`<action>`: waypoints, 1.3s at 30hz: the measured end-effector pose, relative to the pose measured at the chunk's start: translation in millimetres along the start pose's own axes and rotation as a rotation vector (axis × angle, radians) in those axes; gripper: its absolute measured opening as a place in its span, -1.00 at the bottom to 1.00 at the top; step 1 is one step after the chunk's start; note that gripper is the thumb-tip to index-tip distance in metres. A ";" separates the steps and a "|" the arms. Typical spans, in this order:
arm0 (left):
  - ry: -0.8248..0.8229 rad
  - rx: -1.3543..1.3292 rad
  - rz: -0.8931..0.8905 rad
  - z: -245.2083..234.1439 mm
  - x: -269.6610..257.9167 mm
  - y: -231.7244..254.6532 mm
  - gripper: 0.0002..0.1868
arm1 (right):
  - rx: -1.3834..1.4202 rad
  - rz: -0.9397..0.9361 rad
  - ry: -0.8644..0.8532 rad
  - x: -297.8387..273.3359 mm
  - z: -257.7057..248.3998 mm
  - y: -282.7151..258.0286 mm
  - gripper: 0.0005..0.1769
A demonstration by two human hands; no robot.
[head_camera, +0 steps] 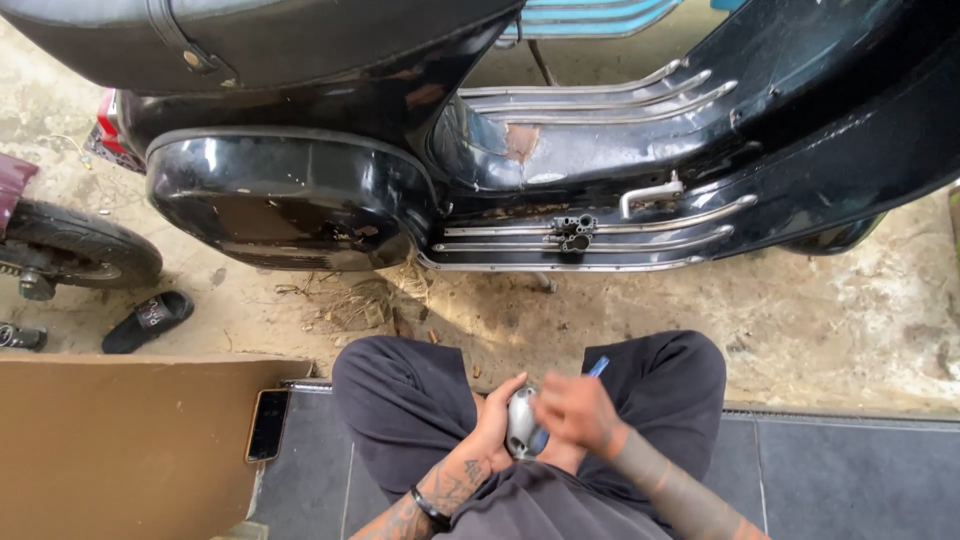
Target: The person sits on the floor and uses a blue-handled tool to scrape and clean a small metal part held in their left hand. The person rotates the part to access different surfaces and continues scraping until the end of the clip.
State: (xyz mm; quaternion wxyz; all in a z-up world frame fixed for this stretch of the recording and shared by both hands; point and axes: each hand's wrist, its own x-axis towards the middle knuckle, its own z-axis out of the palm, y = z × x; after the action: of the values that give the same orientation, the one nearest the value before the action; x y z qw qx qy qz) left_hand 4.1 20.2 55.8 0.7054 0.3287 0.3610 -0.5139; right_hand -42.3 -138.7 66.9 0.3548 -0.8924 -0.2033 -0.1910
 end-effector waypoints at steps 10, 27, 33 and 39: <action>-0.021 0.013 -0.118 -9.5 20.9 -24.8 -0.56 | 0.025 0.041 -0.040 1.9 5.6 14.1 -0.61; 0.074 0.098 -0.036 -11.7 3.5 -13.7 -0.66 | -0.252 0.092 0.033 1.1 -1.6 30.4 -0.48; 0.077 0.104 -0.010 -25.8 7.0 -11.7 -0.62 | -0.176 0.051 0.089 6.5 -1.2 16.8 -0.51; -0.026 0.070 0.049 -14.3 -3.3 -16.8 -0.71 | -0.016 -0.082 -0.016 4.3 -12.4 -24.4 -0.61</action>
State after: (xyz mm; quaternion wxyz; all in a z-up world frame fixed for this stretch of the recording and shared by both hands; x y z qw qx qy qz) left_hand -15.2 29.5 49.6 0.7106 0.3551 0.3255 -0.5128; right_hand -53.3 -130.3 90.8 0.3381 -0.8875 -0.2408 -0.2000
